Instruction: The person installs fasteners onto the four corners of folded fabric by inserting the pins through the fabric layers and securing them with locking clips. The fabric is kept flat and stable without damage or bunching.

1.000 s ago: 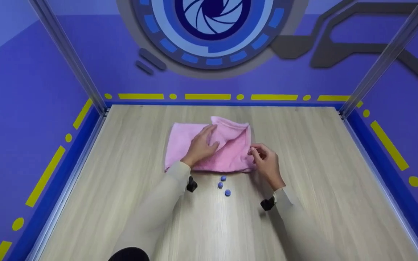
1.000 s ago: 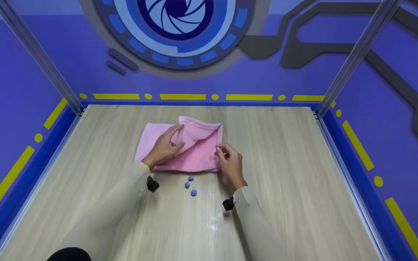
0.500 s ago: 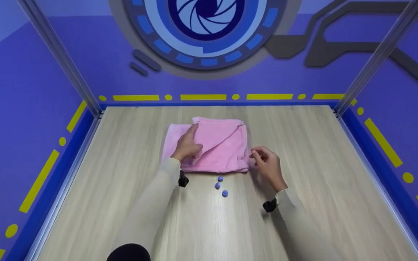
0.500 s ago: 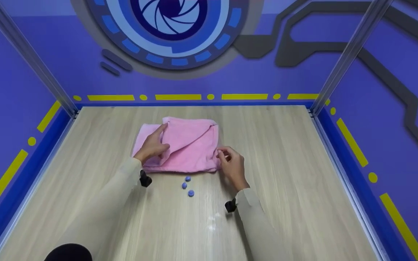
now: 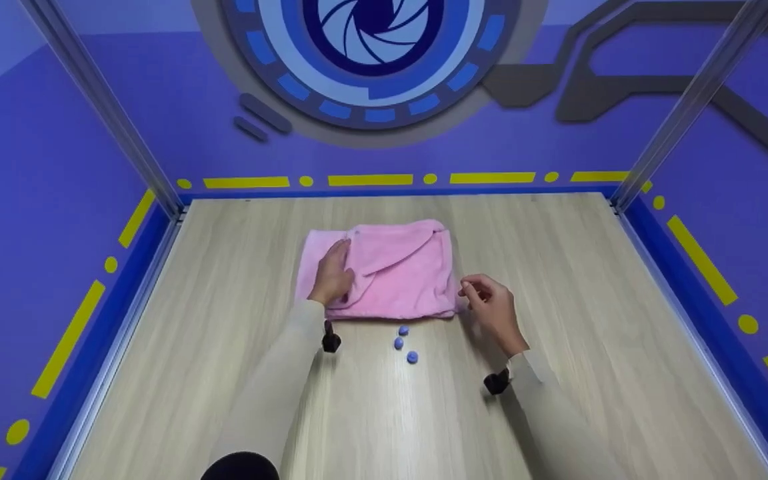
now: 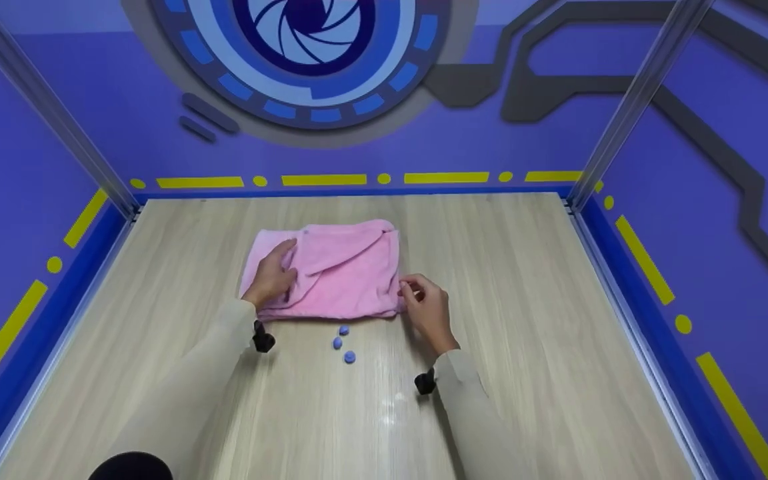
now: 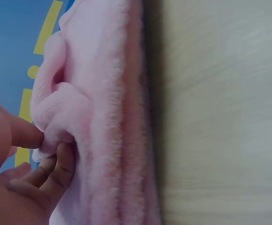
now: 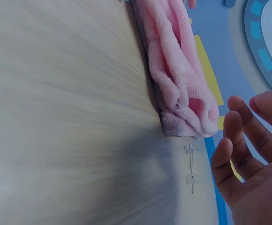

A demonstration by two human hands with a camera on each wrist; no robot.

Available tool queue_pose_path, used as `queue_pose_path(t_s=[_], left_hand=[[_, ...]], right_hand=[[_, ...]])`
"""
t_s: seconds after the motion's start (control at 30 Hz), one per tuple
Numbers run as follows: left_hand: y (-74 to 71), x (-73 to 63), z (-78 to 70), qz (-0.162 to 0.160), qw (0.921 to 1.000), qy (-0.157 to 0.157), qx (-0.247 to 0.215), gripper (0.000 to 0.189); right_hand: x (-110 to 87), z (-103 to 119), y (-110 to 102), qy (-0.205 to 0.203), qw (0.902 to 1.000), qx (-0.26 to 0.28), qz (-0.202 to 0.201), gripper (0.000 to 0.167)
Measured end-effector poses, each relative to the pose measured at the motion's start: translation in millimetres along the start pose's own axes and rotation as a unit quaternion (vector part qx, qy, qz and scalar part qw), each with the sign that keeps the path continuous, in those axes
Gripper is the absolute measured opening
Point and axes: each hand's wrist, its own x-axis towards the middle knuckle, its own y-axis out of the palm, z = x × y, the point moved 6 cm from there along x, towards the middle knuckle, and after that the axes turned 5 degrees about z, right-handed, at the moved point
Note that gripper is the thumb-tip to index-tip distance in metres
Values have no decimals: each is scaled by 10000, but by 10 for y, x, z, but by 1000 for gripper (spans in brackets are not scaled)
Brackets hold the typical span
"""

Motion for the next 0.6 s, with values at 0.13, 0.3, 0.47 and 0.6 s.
queue_pose_path(t_s=[0.13,0.3,0.47,0.6], left_hand=[[13,-58,19,-405,9986,323,-44,52],[47,-82,21,-504,9984,216,-96,42],[59,-104,-5,-400,9987,-121,278,36],[57,-149,-18,-390,9969,-270,620,34]], right_hand=[[0,-4,19,8,10000,-2,77,21],[0,4,24,-8,10000,28,83,21],[-4,-4,26,18,10000,-1,87,20],[-3,-6,16,56,9999,22,130,20]])
